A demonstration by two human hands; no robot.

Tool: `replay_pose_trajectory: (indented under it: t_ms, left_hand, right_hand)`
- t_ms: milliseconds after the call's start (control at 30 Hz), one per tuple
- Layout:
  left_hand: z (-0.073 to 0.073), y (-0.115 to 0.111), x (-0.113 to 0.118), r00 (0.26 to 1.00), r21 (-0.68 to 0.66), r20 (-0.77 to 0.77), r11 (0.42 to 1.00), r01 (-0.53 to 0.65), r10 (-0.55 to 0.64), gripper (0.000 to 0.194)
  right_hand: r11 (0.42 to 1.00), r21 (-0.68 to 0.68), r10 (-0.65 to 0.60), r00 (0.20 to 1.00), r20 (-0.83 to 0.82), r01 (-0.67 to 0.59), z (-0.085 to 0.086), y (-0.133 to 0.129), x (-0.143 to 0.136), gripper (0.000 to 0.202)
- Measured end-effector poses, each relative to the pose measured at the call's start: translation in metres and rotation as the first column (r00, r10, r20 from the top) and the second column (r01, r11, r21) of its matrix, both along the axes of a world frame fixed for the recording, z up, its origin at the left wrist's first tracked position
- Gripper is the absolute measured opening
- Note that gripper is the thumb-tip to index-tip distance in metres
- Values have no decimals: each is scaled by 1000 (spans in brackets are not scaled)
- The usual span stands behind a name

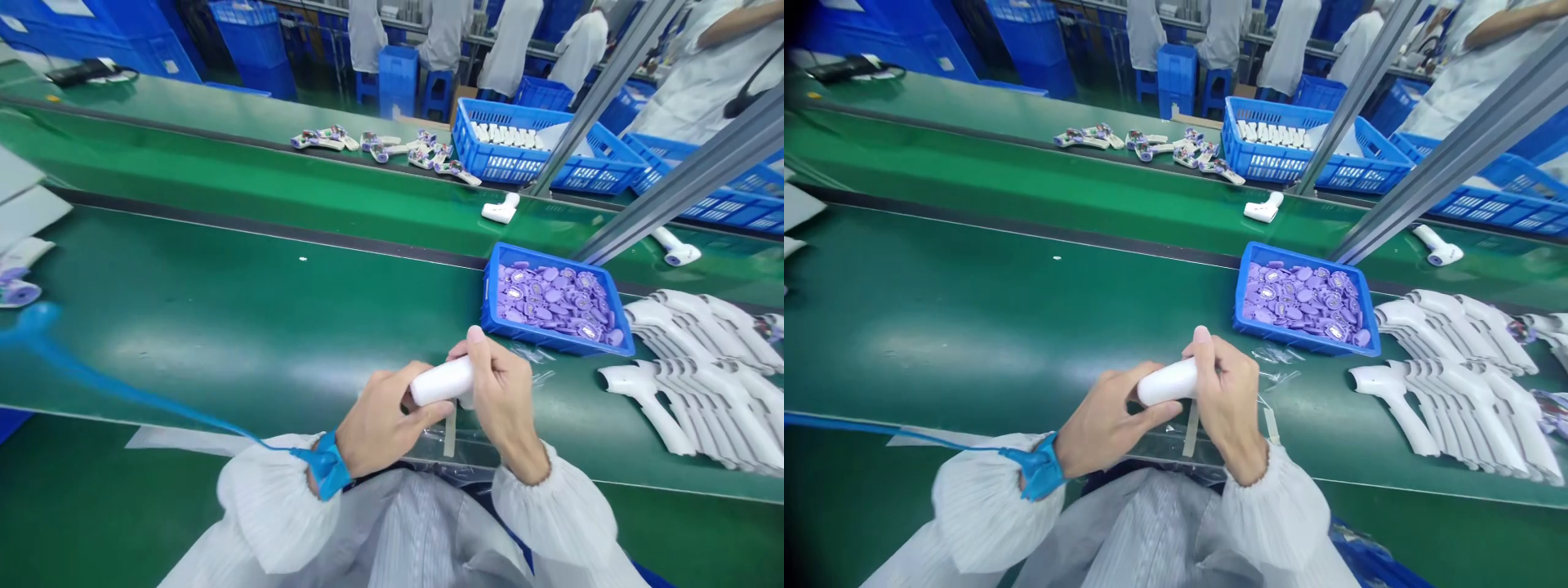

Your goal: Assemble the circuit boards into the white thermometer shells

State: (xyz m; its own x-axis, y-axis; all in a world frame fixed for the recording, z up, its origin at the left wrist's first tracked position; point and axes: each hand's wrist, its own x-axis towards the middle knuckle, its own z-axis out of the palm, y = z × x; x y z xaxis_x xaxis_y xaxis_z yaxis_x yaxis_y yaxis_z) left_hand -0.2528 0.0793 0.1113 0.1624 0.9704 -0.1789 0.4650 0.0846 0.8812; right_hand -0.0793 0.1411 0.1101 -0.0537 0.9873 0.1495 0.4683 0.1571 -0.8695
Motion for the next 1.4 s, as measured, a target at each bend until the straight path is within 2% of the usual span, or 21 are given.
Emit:
replay_pose_trajectory:
  t_ms: [100, 133, 200, 300, 333, 367, 400, 467, 567, 667, 767, 867, 967, 1200, 1333, 1400]
  left_hand:
    - [0, 4, -24, 983, 85, -178, 996, -31, 46, 27]
    - [-2, 7, -29, 963, 134, -264, 991, -18, 54, 28]
    - [-5, 17, -30, 883, 232, -469, 968, 100, 21, 30]
    - [-7, 36, -12, 666, 221, -743, 915, 338, -66, 21]
    - [-6, 41, -5, 617, 195, -783, 910, 365, -80, 19]
    - [-5, 45, 1, 604, 182, -793, 915, 360, -80, 19]
    - [-4, 47, 5, 625, 184, -778, 929, 322, -62, 21]
    - [0, 49, 5, 732, 193, -681, 966, 173, 6, 26]
    - [3, 43, -7, 906, 72, -417, 996, -54, 80, 35]
    - [4, 34, -17, 989, -104, -129, 990, -90, 76, 40]
    - [4, 27, -15, 992, -233, 85, 970, -70, 92, 40]
    - [1, 24, -8, 975, -283, 169, 955, -89, 141, 40]
    - [-3, 21, -2, 973, -281, 172, 954, -99, 152, 40]
    - [-2, 20, 1, 956, -321, 216, 939, -122, 197, 42]
    - [-4, 26, 9, 976, -256, 176, 963, -82, 129, 39]
    - [-4, 27, 12, 986, -216, 146, 975, -49, 81, 38]
  right_hand:
    - [995, 70, -82, 978, 191, 70, 4, 37, 53, 31]
    - [989, 119, -120, 945, 306, 87, 4, 53, 71, 29]
    - [986, 165, -83, 837, 541, -8, 2, 88, 97, 27]
    - [976, 101, 74, 731, 678, -193, -6, 135, 102, 25]
    - [969, 73, 119, 709, 695, -234, -9, 147, 97, 24]
    - [963, 45, 156, 683, 714, -267, -12, 156, 91, 22]
    - [957, 21, 182, 658, 731, -289, -14, 163, 85, 19]
    - [951, -5, 207, 623, 754, -309, -18, 171, 78, 19]
    - [946, -1, 209, 611, 763, -323, -18, 171, 83, 27]
    - [942, 14, 212, 624, 752, -336, -15, 165, 91, 29]
    - [935, -7, 246, 635, 732, -355, -13, 163, 85, 25]
    - [940, -57, 272, 640, 718, -336, -13, 169, 68, 23]
    - [956, -86, 252, 639, 727, -279, -14, 177, 59, 17]
    - [969, -72, 204, 593, 779, -238, -14, 175, 70, 17]
    - [965, -54, 198, 574, 795, -258, -15, 174, 55, 15]
    - [964, -45, 195, 577, 793, -264, -10, 173, 50, 19]
